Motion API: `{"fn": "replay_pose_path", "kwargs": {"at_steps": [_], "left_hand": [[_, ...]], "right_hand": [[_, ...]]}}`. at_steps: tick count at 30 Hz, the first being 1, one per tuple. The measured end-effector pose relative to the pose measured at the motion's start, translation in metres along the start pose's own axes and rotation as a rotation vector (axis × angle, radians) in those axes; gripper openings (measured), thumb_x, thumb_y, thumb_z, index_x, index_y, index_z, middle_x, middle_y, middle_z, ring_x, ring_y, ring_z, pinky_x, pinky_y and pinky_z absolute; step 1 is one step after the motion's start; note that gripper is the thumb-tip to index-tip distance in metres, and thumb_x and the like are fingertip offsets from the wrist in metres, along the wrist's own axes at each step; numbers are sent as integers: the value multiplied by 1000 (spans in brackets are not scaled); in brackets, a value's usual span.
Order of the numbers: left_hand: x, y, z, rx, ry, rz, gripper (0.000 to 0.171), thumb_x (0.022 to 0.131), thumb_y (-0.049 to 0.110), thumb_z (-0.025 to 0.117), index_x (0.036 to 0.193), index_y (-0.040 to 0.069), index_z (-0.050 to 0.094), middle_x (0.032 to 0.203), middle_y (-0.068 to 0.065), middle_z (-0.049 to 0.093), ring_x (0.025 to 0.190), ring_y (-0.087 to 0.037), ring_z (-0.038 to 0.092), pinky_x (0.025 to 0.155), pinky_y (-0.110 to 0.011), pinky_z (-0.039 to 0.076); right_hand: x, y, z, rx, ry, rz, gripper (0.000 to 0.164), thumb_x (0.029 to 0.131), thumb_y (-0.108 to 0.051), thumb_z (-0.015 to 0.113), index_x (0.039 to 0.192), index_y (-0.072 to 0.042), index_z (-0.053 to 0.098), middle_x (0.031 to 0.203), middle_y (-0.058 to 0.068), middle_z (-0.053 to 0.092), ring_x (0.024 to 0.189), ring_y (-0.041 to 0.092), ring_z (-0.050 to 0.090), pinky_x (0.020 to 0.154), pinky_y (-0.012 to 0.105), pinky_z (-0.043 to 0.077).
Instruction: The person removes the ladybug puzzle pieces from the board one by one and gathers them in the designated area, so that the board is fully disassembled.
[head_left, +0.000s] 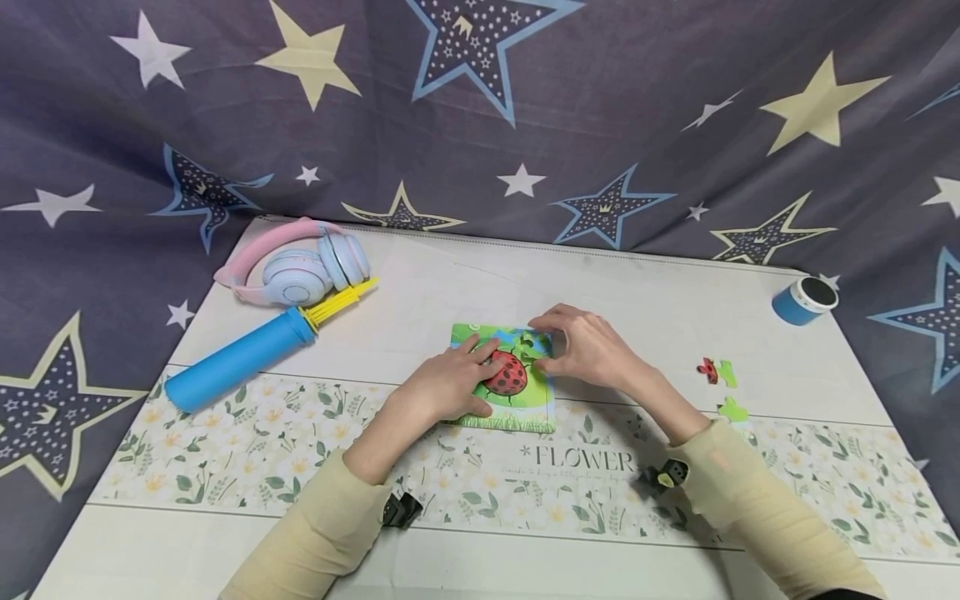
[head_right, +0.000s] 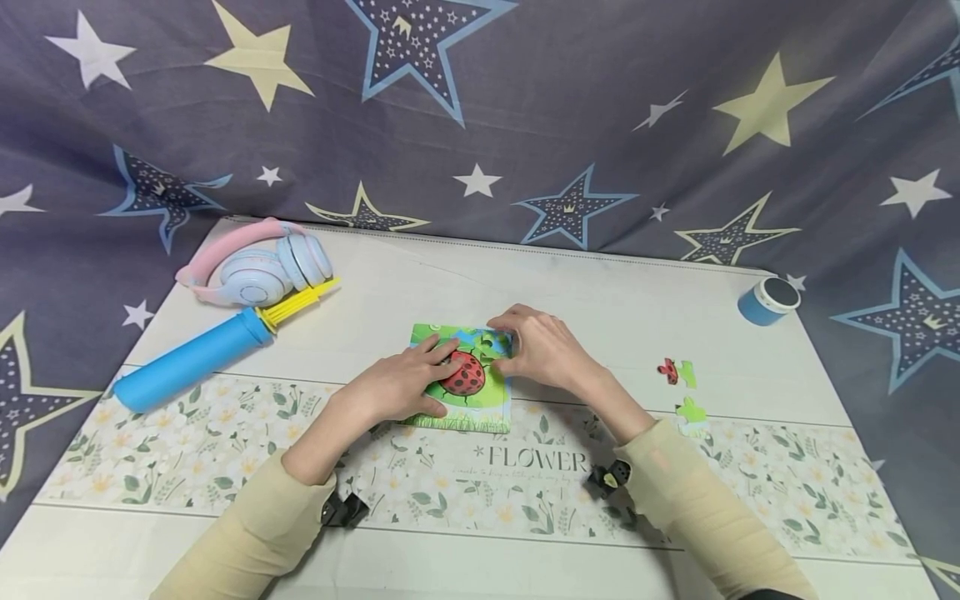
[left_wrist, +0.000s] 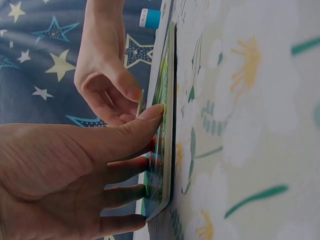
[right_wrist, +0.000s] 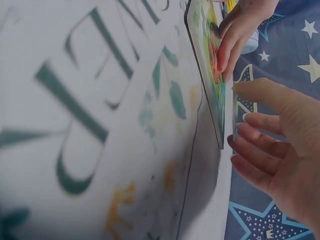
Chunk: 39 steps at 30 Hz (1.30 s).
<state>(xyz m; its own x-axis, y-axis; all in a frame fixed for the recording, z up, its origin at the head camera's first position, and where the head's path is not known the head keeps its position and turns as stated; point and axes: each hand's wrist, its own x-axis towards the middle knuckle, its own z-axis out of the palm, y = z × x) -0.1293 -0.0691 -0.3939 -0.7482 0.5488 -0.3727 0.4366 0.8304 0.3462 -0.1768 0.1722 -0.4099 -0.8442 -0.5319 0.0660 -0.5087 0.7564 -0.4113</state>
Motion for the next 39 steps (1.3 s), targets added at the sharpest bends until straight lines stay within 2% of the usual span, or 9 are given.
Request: {"fn": "replay_pose_path", "kwargs": {"at_steps": [8, 15, 27, 39], "left_hand": [[-1, 0, -1, -7, -7, 5, 76, 93, 35, 76, 158, 14, 42, 174, -8, 17, 163, -33, 11, 129, -55, 26], [-1, 1, -1, -12, -4, 3, 76, 93, 34, 76, 158, 14, 42, 174, -8, 17, 163, -33, 10, 129, -55, 25], [-1, 0, 1, -18, 2, 2, 76, 93, 34, 76, 158, 14, 42, 174, -8, 17, 163, -33, 11, 129, -55, 24], [-1, 0, 2, -20, 13, 15, 75, 93, 33, 76, 157, 13, 43, 174, -10, 19, 162, -35, 12, 128, -56, 26]], "right_hand": [[-7, 13, -7, 26, 51, -22, 60, 75, -24, 90, 130, -11, 71, 121, 7, 75, 110, 28, 72, 98, 50, 58], [-18, 26, -16, 9, 50, -7, 61, 76, -24, 89, 132, -11, 69, 127, 9, 73, 115, 31, 71, 102, 52, 56], [-40, 63, -35, -16, 72, 50, 57, 78, -16, 87, 132, -8, 69, 130, 14, 71, 112, 39, 71, 94, 54, 59], [-57, 93, -47, 6, 95, 64, 55, 80, -9, 84, 133, -6, 68, 131, 17, 69, 109, 40, 71, 91, 51, 59]]}}
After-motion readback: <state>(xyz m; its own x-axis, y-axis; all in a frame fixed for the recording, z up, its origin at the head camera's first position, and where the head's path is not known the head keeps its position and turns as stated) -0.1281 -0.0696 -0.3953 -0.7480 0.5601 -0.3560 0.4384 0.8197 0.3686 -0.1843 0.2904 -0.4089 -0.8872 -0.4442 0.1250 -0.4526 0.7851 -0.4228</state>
